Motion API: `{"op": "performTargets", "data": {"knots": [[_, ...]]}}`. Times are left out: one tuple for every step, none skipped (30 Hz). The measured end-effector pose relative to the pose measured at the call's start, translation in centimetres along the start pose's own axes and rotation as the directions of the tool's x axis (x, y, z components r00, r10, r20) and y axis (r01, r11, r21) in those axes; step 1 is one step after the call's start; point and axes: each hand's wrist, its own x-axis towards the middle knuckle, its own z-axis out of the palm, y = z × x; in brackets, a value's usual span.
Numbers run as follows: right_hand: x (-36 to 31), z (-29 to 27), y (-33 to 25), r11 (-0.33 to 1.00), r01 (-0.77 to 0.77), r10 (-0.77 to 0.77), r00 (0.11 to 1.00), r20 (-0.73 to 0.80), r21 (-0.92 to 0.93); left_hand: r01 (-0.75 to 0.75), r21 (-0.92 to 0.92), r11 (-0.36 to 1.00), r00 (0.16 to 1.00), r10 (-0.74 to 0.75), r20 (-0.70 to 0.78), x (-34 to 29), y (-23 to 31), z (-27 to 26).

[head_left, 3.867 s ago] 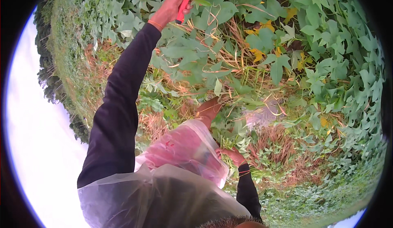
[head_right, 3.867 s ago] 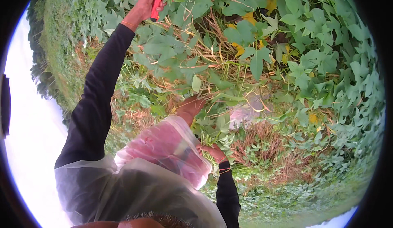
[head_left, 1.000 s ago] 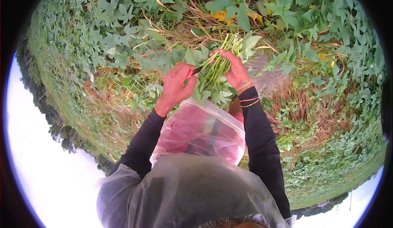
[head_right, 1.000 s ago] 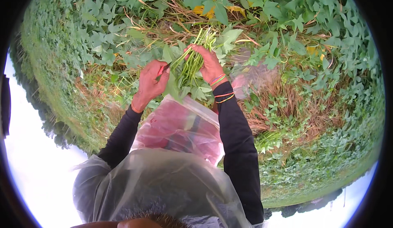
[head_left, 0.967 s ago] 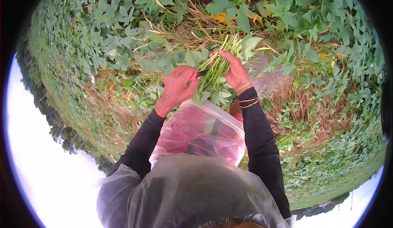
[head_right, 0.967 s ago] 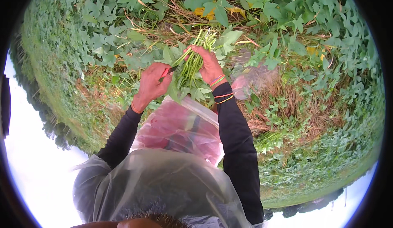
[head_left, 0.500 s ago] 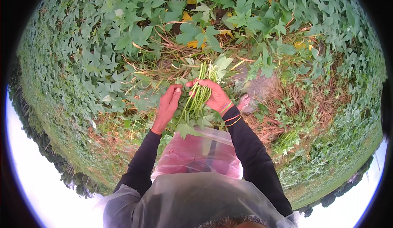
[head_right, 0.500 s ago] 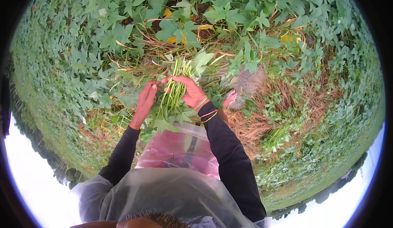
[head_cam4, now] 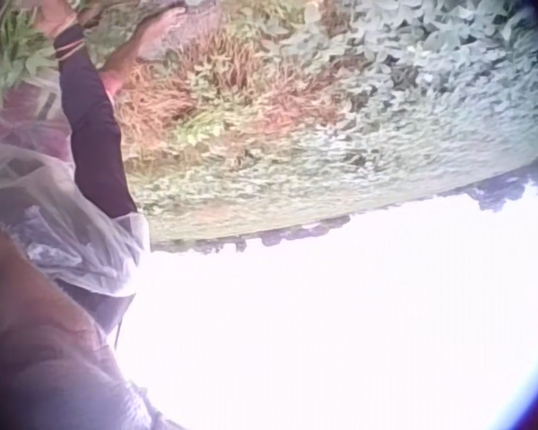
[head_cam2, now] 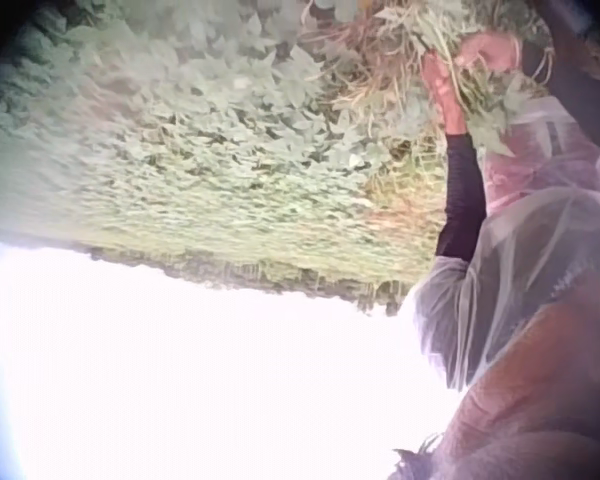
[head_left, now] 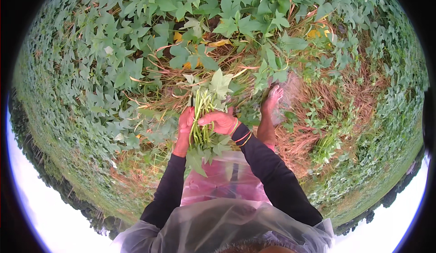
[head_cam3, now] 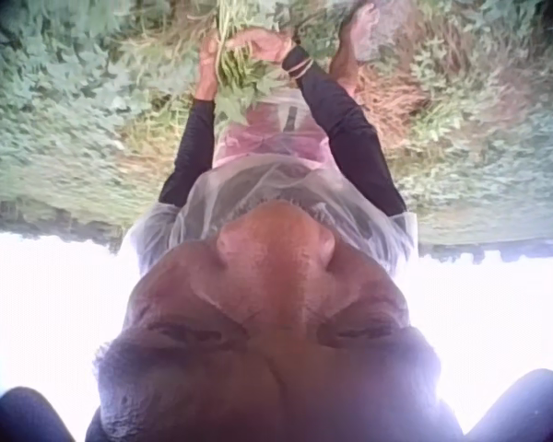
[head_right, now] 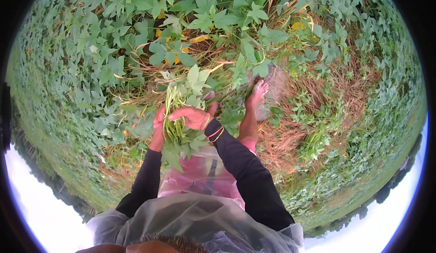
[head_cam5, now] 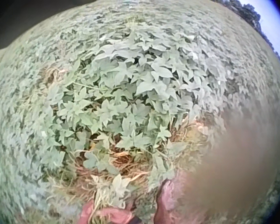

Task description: The person harvests leafy greens in a field using a knife, cutting the stems from the plants and gathering them into a bundle by hand.

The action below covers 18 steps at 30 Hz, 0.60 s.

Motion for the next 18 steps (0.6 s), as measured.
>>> {"op": "performTargets", "data": {"knots": [[-0.3, 0.3, -0.5, 0.999, 0.052, -0.052, 0.998, 0.03, -0.016, 0.026, -0.068, 0.997, 1.0, -0.026, 0.002, 0.8, -0.8, 0.1], [1.1, 3.1, -2.5, 0.997, 0.069, -0.071, 0.991, 0.109, 0.021, 0.187, -0.502, 0.845, 0.95, -0.025, 0.312, 3.0, -3.3, -4.3], [0.6, 2.7, -2.9, 0.997, 0.075, -0.077, 0.991, 0.111, 0.023, 0.319, -0.664, 0.676, 0.883, 0.042, 0.467, 3.9, -3.2, -3.3], [0.4, 2.3, -3.3, 0.996, 0.079, -0.084, 0.991, 0.106, 0.048, 0.487, -0.727, 0.485, 0.788, 0.115, 0.605, 4.9, -2.9, -2.5], [0.3, 2.1, -3.8, 0.994, 0.08, -0.087, 0.99, 0.109, 0.073, 0.34, -0.771, 0.539, 0.764, 0.32, 0.561, 5.4, -2.8, -1.0], [-1.1, 0.9, -4.3, 0.992, 0.124, -0.123, 0.99, 0.063, -0.01, 0.218, -0.812, 0.542, 0.694, 0.499, 0.519, 5.2, -1.7, 2.9], [-2.5, 0.0, -5.0, 0.992, 0.129, -0.129, 0.991, 0.046, -0.005, 0.015, -0.731, 0.682, 0.847, 0.38, 0.372, 4.0, -0.3, 5.3], [-3.5, -0.8, -5.7, 0.991, 0.136, -0.137, 0.989, 0.055, 0.009, -0.108, -0.49, 0.865, 0.955, 0.227, 0.192, 2.7, 1.5, 7.3], [-4.6, -1.5, -6.2, 0.99, 0.141, -0.142, 0.988, 0.064, 0.028, -0.066, -0.23, 0.971, 0.998, 0.07, 0.009, 1.5, 3.4, 9.0], [-5.3, -1.8, -6.8, 0.989, 0.138, -0.142, 0.986, 0.09, 0.047, 0.019, -0.171, 0.985, 0.982, 0.014, 0.187, 1.8, 4.9, 9.1], [-6.4, -2.3, -7.5, 0.99, 0.13, -0.136, 0.986, 0.101, 0.06, 0.143, -0.122, 0.982, 0.96, -0.108, 0.258, 2.0, 6.0, 9.8], [-8.2, -2.9, -8.2, 0.976, 0.16, -0.17, 0.984, 0.06, 0.145, 0.268, -0.059, 0.962, 0.914, -0.234, 0.331, 2.1, 7.5, 11.1], [-9.2, -3.3, -9.4, 0.958, 0.184, -0.198, 0.979, 0.041, 0.219, 0.253, -0.056, 0.966, 0.924, -0.224, 0.309, 3.5, 7.9, 10.9], [-10.7, -3.4, -10.4, 0.946, 0.204, -0.214, 0.977, 0.016, 0.251, 0.257, 0.004, 0.966, 0.948, -0.253, 0.191, 5.5, 8.2, 10.1], [-12.7, -3.5, -11.5, 0.934, 0.226, -0.228, 0.973, -0.025, 0.278, 0.275, 0.056, 0.96, 0.957, -0.279, 0.08, 7.6, 8.5, 9.8], [-15.2, -4.4, -12.4, 0.928, 0.27, -0.266, 0.963, -0.048, 0.256, 0.223, -0.063, 0.973, 0.975, -0.223, 0.014, 9.4, 9.0, 10.7], [-17.2, -4.8, -13.6, 0.92, 0.327, -0.324, 0.945, -0.051, 0.218, 0.15, -0.173, 0.973, 0.984, -0.164, -0.07, 11.3, 10.2, 11.5], [-19.1, -4.5, -14.9, 0.921, 0.339, -0.322, 0.94, -0.113, 0.192, 0.068, -0.144, 0.987, 0.983, -0.091, -0.157, 13.6, 11.2, 11.9]]}}
